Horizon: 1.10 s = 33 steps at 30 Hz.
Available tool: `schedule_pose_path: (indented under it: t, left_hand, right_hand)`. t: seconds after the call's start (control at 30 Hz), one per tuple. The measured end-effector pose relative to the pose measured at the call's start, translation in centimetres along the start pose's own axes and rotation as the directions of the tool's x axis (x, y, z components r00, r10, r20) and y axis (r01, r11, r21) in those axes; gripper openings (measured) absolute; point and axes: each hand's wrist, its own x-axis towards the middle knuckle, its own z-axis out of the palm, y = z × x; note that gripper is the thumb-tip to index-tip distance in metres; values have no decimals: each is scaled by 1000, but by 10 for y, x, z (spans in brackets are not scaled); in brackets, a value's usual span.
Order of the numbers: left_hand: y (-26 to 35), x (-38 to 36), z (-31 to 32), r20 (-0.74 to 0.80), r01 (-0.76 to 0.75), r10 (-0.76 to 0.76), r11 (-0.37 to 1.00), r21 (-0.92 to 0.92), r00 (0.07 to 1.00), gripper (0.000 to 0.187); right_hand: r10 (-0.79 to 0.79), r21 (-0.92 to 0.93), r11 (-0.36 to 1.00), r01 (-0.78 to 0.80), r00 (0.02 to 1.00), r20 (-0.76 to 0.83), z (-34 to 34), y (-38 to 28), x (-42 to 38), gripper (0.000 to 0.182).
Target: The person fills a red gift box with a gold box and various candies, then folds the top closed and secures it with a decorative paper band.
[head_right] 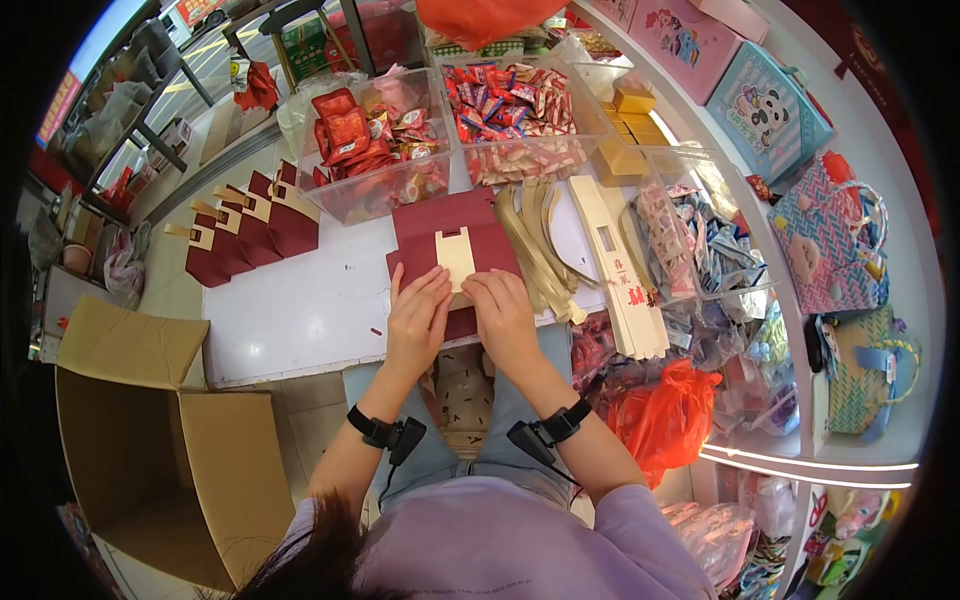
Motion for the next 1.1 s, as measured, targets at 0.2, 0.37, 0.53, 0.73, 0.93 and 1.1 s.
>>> schedule_pose_path:
  t: [0.2, 0.37, 0.53, 0.73, 0.93, 1.1]
  left_hand:
    - [1, 0, 1, -9, 0, 0, 1000, 16, 1000, 11]
    - [2, 1, 3, -25, 19, -19, 1000, 10, 1000, 11]
    - [3, 2, 3, -33, 74, -75, 997, -24, 997, 10]
    - [3, 4, 2, -39, 116, -119, 990, -76, 992, 7]
    - [3, 6, 4, -68, 145, -150, 987, -70, 986, 11]
    - [-3, 12, 1, 16, 234, -234, 964, -125, 972, 7]
  right_hand:
    - [4, -4, 1000, -4, 1000, 6, 0, -1, 1, 15]
    - [26, -8, 1000, -26, 1000, 11, -2, -4, 4, 16]
    - [158, 64, 985, -161, 986, 56, -3, -2, 6, 14]
    - [129, 182, 974, -138, 990, 63, -13, 10, 10, 13]
    - [204, 160, 964, -214, 976, 74, -12, 7, 10, 12]
    - [213, 127, 965, -228, 970, 121, -13, 8, 20, 10]
